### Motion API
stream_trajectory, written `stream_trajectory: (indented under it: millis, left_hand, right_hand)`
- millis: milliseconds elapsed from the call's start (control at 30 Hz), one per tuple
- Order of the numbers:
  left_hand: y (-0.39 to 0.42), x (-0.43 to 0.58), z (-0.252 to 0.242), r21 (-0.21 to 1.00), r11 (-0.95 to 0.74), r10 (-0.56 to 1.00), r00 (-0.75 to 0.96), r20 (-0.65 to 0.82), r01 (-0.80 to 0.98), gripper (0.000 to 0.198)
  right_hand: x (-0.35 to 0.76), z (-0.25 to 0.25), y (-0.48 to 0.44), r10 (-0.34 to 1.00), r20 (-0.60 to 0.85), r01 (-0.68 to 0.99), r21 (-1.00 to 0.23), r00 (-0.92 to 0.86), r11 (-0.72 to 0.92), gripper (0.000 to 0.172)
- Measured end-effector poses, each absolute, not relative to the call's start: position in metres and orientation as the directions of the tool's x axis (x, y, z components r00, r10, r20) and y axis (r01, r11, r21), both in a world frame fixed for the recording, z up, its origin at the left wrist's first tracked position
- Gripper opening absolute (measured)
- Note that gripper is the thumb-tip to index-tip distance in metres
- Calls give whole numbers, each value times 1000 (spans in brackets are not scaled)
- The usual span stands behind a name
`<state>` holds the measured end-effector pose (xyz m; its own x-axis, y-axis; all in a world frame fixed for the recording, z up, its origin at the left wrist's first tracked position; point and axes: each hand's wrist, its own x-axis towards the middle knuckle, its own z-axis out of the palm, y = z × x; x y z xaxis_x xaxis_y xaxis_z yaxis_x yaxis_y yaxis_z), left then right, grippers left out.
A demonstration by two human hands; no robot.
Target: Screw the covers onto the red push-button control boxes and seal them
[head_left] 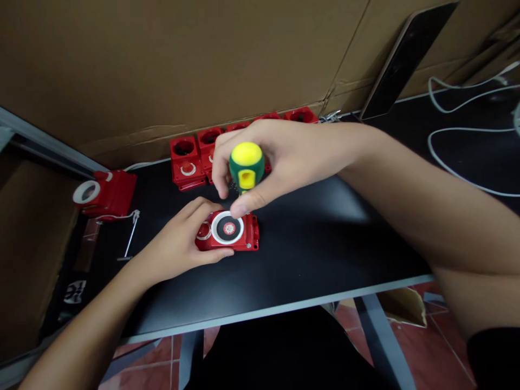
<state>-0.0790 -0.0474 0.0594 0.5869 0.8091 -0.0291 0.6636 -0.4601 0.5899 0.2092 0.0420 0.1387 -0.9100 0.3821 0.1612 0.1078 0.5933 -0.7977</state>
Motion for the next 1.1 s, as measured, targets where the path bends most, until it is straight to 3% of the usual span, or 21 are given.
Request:
stream_trajectory:
  millis: [167, 367, 567, 633, 767, 900, 1100]
  left_hand:
    - [-48, -78, 60, 584, -465, 810, 586, -22, 665, 65]
    - [-48, -78, 60, 587, -461, 812, 583, -24, 666, 62]
    - [-48, -76, 61, 597, -450, 814, 580, -32, 664, 61]
    - [-48, -77, 61, 598, -450, 815, 579, -29, 663, 61]
    - [-48, -78, 59, 599, -444, 822, 570, -24, 666, 63]
    - [-47, -78, 60, 605, -441, 820, 571, -28, 663, 67]
    - [-47, -77, 61, 605, -430, 826, 562, -37, 671, 67]
  right_hand:
    - [206, 136, 40, 525, 133, 286, -715, -841, 639, 29]
    - [206, 137, 36, 486, 173, 247, -689, -857, 681, 8]
    - [205, 141, 34, 462, 154, 203, -748, -874, 632, 13]
    - [205, 140, 35, 446, 157, 195, -739, -881, 645, 8]
    - [206, 138, 38, 441, 174, 216, -680, -880, 701, 19]
    - [209, 138, 39, 468, 167, 247, -673, -868, 697, 7]
    - [210, 136, 38, 407, 145, 131, -806, -902, 578, 43]
